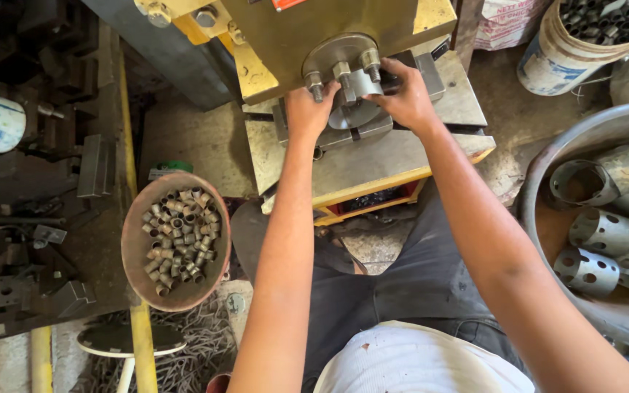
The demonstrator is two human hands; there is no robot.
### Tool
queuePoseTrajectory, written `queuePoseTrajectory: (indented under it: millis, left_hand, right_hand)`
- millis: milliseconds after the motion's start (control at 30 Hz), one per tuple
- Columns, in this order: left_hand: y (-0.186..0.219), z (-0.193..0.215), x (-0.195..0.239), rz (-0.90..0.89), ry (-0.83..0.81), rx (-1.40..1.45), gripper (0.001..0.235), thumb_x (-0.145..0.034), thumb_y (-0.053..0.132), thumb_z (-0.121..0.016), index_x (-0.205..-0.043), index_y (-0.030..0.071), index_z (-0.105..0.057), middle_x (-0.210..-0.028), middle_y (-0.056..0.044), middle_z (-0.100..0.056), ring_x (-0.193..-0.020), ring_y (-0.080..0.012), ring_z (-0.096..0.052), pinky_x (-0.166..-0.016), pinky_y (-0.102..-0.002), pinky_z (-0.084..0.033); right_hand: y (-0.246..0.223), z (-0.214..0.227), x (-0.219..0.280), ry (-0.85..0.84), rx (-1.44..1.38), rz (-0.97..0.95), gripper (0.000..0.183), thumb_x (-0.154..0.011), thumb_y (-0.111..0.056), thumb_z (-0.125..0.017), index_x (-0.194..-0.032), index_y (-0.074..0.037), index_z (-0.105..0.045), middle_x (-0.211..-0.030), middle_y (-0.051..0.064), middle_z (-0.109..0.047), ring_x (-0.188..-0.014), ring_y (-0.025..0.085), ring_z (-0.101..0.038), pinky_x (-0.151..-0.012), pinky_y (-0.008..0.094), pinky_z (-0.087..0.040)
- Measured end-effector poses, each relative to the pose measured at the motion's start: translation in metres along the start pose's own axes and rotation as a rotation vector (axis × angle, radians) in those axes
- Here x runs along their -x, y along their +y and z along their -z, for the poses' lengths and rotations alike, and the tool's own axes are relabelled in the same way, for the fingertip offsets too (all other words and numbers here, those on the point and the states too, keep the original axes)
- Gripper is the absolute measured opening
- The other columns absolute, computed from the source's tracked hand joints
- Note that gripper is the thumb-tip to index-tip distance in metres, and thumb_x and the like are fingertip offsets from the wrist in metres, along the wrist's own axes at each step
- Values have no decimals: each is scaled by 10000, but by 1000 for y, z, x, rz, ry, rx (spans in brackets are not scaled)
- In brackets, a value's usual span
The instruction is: The person picks up metal bushings from a bowl and places them into a machine fixture. They then place a perforated metal cylinder over the bushings and operate the press before removing the part and placing it into a large bucket.
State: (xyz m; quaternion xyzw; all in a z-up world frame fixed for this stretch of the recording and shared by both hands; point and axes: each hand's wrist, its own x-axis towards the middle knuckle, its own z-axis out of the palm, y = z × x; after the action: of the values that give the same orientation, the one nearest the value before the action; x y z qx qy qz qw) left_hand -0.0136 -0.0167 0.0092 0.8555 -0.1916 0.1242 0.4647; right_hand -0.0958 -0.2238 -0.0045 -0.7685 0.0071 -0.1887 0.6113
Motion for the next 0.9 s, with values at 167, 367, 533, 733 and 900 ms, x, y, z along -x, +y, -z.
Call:
queuePoseTrajectory:
  millis: [167, 367, 533, 733, 900]
  left_hand:
    - [7, 1, 2, -41, 102, 64, 400, -756, 310, -890, -900, -18, -711, -841, -189, -732, -813, -376, -700, -759, -450, -538]
    - [0, -2, -3, 45, -7, -16, 372, -788, 345, -870, -817, 2, -731, -756, -174, -729, -739, -355, -714, -716, -440, -550]
    - [0, -2, -1, -106, 103, 64, 403, -756, 331, -878, -851, -22, -707, -767, -170, -725, -733, -366, -701, -689, -445, -548]
    - [0, -1, -2, -214, 170, 15, 432, -753, 320, -878, -959, -28, -725, -895, -208, -738, -835, -397, -696, -764, -460, -534]
    - [3, 1, -5, 132, -51, -135, 485, -821, 416, -868, -873, -41, -716, -810, -214, -721, -795, -376, -712, -770, -436, -553]
  right_hand:
    - [-2, -3, 4, -11, -59, -3, 605, -800, -85, -910, -1307, 78, -622, -1197, 115, -719, -1058, 124, -678, -938, 276, -573]
    - [-8, -4, 2, 7, 81, 148, 566, -771, -87, -947, -1229, 72, -655, -1166, 110, -689, -1071, 181, -660, -952, 321, -541]
    - [-17, -8, 3, 24, 120, 135, 553, -759, -87, -941, -1223, 49, -673, -1191, 103, -686, -1096, 211, -675, -941, 325, -546]
    - [-12, -7, 5, 49, 110, 149, 589, -761, -92, -947, -1252, 56, -658, -1221, 112, -683, -1122, 224, -671, -961, 343, -545]
    - [-16, -8, 3, 47, 178, 209, 592, -759, -72, -962, -1253, 69, -667, -1210, 125, -689, -1135, 227, -664, -976, 356, -520]
